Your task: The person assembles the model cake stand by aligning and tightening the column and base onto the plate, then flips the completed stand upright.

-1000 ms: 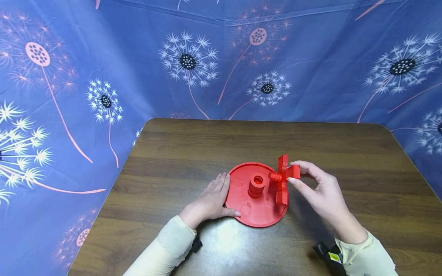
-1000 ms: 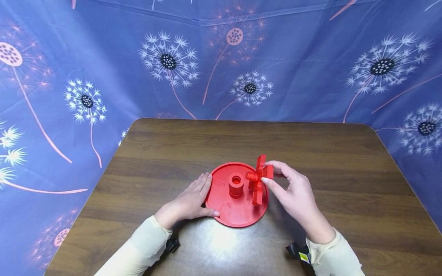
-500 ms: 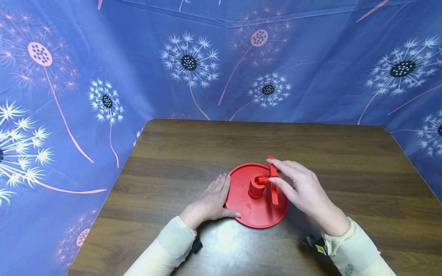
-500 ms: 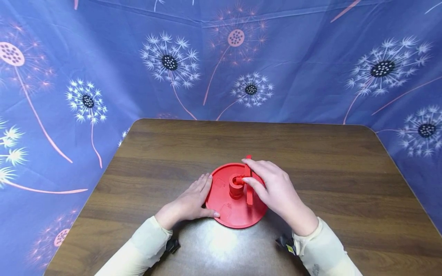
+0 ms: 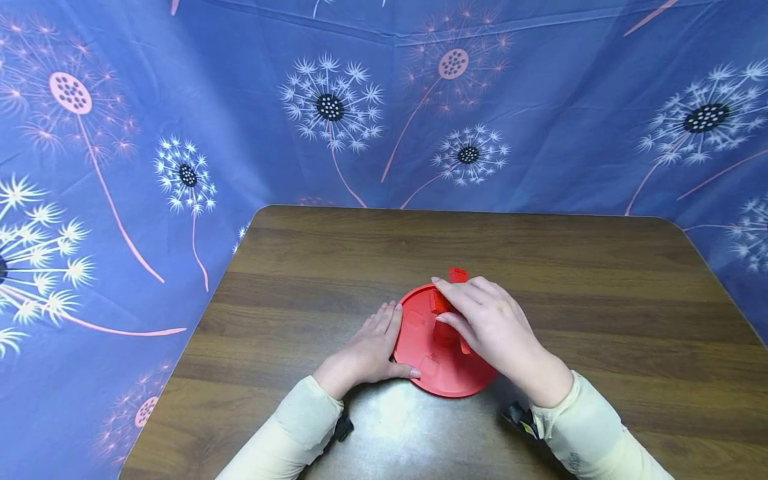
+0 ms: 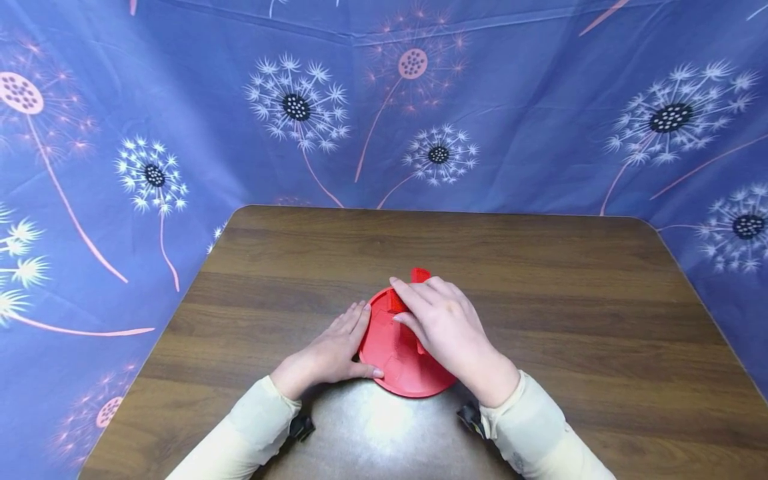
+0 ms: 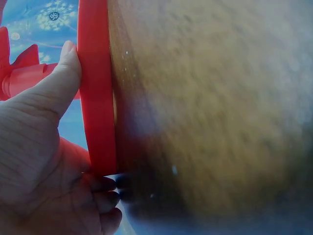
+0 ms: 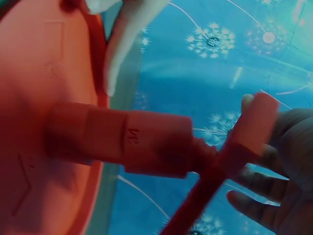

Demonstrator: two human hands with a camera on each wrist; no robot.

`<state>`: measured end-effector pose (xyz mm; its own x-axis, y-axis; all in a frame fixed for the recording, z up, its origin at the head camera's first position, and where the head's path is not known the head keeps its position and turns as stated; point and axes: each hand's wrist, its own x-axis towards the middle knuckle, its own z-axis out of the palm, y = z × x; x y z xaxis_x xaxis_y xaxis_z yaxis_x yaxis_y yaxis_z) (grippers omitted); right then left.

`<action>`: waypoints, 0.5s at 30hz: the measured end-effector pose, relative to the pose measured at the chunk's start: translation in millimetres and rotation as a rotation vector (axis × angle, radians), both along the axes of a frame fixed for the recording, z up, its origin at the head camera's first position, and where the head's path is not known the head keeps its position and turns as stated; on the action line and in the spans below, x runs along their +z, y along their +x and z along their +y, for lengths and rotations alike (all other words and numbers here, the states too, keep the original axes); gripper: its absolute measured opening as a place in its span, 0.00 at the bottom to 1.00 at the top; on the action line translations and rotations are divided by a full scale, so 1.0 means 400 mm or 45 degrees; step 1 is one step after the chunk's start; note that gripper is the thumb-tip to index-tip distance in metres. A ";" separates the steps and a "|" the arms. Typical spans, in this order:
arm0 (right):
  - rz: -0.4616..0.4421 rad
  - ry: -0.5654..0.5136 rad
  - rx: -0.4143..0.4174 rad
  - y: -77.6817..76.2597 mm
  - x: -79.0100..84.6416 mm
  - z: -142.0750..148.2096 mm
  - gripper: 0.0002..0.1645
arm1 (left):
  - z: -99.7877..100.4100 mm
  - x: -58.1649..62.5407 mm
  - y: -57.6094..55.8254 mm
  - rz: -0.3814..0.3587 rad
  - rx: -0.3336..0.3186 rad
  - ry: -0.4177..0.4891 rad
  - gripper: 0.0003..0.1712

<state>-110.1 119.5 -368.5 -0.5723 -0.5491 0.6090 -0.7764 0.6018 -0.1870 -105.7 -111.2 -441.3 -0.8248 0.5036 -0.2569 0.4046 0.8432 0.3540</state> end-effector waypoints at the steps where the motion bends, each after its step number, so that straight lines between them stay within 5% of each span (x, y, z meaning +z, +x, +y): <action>1: -0.004 -0.007 0.003 0.000 -0.004 -0.002 0.34 | 0.001 0.001 0.000 0.001 -0.001 0.001 0.66; 7: -0.038 -0.046 0.032 0.004 -0.020 -0.002 0.24 | 0.004 0.003 -0.001 0.007 -0.003 -0.010 0.66; 15: -0.033 -0.018 0.037 0.006 -0.025 -0.003 0.25 | -0.001 0.000 -0.001 0.008 0.000 -0.010 0.66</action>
<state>-107.6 118.1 -378.3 -0.5718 -0.5572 0.6021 -0.7883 0.5763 -0.2154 -106.1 -111.6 -441.2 -0.8266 0.5013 -0.2558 0.4065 0.8461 0.3447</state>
